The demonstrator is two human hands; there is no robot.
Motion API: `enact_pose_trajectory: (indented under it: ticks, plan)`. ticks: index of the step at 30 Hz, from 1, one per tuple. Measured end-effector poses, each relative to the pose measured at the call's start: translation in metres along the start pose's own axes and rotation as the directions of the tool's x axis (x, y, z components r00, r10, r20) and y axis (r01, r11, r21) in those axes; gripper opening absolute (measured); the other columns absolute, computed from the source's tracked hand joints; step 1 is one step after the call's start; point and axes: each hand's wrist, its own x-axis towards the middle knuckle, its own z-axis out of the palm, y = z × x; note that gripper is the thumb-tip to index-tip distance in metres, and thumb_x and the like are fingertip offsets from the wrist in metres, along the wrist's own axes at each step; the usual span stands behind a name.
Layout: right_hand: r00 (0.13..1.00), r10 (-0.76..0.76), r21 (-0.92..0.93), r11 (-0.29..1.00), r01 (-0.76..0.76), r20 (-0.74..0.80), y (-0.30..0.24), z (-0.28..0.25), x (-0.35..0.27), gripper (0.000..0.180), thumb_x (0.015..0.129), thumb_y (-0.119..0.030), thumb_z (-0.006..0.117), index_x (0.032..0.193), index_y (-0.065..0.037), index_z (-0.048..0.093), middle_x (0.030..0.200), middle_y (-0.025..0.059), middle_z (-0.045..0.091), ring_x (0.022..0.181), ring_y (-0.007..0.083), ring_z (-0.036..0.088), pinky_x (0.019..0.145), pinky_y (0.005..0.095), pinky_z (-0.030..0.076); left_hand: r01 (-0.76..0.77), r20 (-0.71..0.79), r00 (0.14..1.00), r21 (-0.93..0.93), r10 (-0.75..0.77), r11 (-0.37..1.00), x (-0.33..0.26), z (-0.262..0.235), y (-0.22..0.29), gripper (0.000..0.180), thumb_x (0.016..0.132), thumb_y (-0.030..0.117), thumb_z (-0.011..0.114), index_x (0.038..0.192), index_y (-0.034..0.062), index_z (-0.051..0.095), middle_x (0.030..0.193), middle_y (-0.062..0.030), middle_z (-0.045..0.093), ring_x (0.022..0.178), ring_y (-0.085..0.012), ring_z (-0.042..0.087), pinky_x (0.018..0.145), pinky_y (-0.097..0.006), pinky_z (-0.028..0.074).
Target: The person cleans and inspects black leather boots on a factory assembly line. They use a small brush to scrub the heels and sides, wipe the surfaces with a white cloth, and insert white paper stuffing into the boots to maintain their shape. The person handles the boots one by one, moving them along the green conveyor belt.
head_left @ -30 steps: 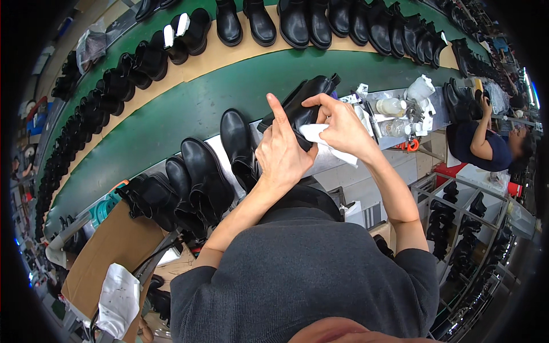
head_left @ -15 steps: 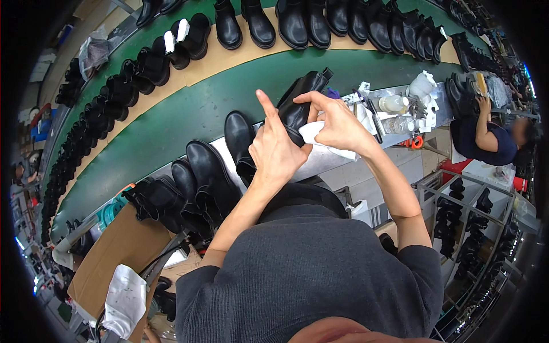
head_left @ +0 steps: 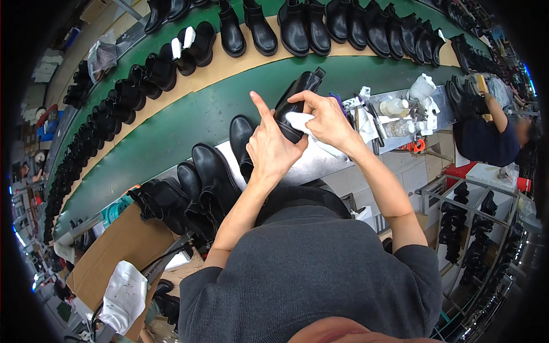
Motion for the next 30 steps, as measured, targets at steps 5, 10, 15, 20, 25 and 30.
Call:
enact_pose_trajectory:
  ticks: [5,10,15,20,25,30]
  plan:
    - [0.999,0.004,0.255,0.967,0.006,-0.038,0.019,0.001,-0.007,0.034,0.077,0.006,0.053,0.107,0.0,0.067,0.091,0.0147,0.071,0.076,0.0171,0.068,0.069,0.0295,0.051,-0.071,-0.132,0.989,-0.006,0.069,0.997,-0.011,0.008,-0.001,0.125,0.063,0.027,0.08,0.146,-0.0101,-0.007,0.107,-0.0225,0.066,0.082,-0.039,0.068,0.071,-0.039,0.056]
    - [0.92,-0.388,-0.108,0.918,0.381,-0.055,0.024,0.012,-0.042,0.044,0.069,0.01,0.051,0.111,-0.001,0.061,0.106,0.0186,0.066,0.087,0.0382,0.065,0.075,0.0404,0.054,-0.251,-0.275,0.94,-0.161,0.201,0.954,-0.037,0.041,-0.024,0.117,0.065,0.012,0.079,0.148,-0.006,-0.001,0.123,-0.0258,0.058,0.112,-0.0389,0.059,0.095,-0.04,0.047]
    - [0.912,-0.062,-0.466,0.844,0.264,0.406,0.121,0.055,-0.098,0.051,0.073,-0.003,0.059,0.124,-0.004,0.052,0.1,0.0204,0.062,0.082,0.041,0.064,0.071,0.047,0.054,-0.048,-0.065,0.997,-0.247,0.033,0.968,-0.084,-0.005,-0.043,0.075,0.077,0.001,0.061,0.144,-0.0027,0.028,0.128,-0.0201,0.057,0.122,-0.031,0.054,0.105,-0.038,0.038]
    - [0.921,0.136,-0.396,0.918,0.022,0.366,0.128,0.057,-0.122,0.043,0.076,-0.005,0.058,0.118,-0.001,0.059,0.099,0.0244,0.064,0.086,0.0425,0.064,0.08,0.0487,0.052,0.301,-0.064,0.926,-0.467,-0.372,0.832,-0.171,-0.01,-0.115,0.074,0.067,-0.012,0.045,0.14,-0.0015,0.037,0.127,-0.0206,0.054,0.123,-0.0296,0.052,0.103,-0.039,0.042]
    - [0.912,0.132,-0.191,0.98,-0.061,0.388,0.114,0.046,-0.114,0.038,0.075,-0.001,0.053,0.111,0.001,0.063,0.095,0.0267,0.067,0.093,0.0412,0.064,0.087,0.0439,0.05,0.35,0.119,0.937,-0.274,-0.33,0.896,-0.195,0.06,-0.177,0.096,0.065,0.005,0.071,0.146,-0.0047,0.021,0.133,-0.0268,0.044,0.126,-0.0404,0.044,0.103,-0.045,0.04]
    - [0.844,0.199,0.034,0.968,-0.248,0.498,0.052,0.027,-0.104,0.026,0.078,0.001,0.053,0.1,-0.001,0.067,0.081,0.0128,0.069,0.079,0.0185,0.067,0.076,0.0311,0.05,0.191,-0.092,0.975,-0.12,-0.202,0.974,-0.164,0.1,-0.183,0.113,0.06,0.018,0.081,0.148,-0.0021,0.014,0.128,-0.0268,0.042,0.118,-0.0421,0.045,0.101,-0.046,0.037]
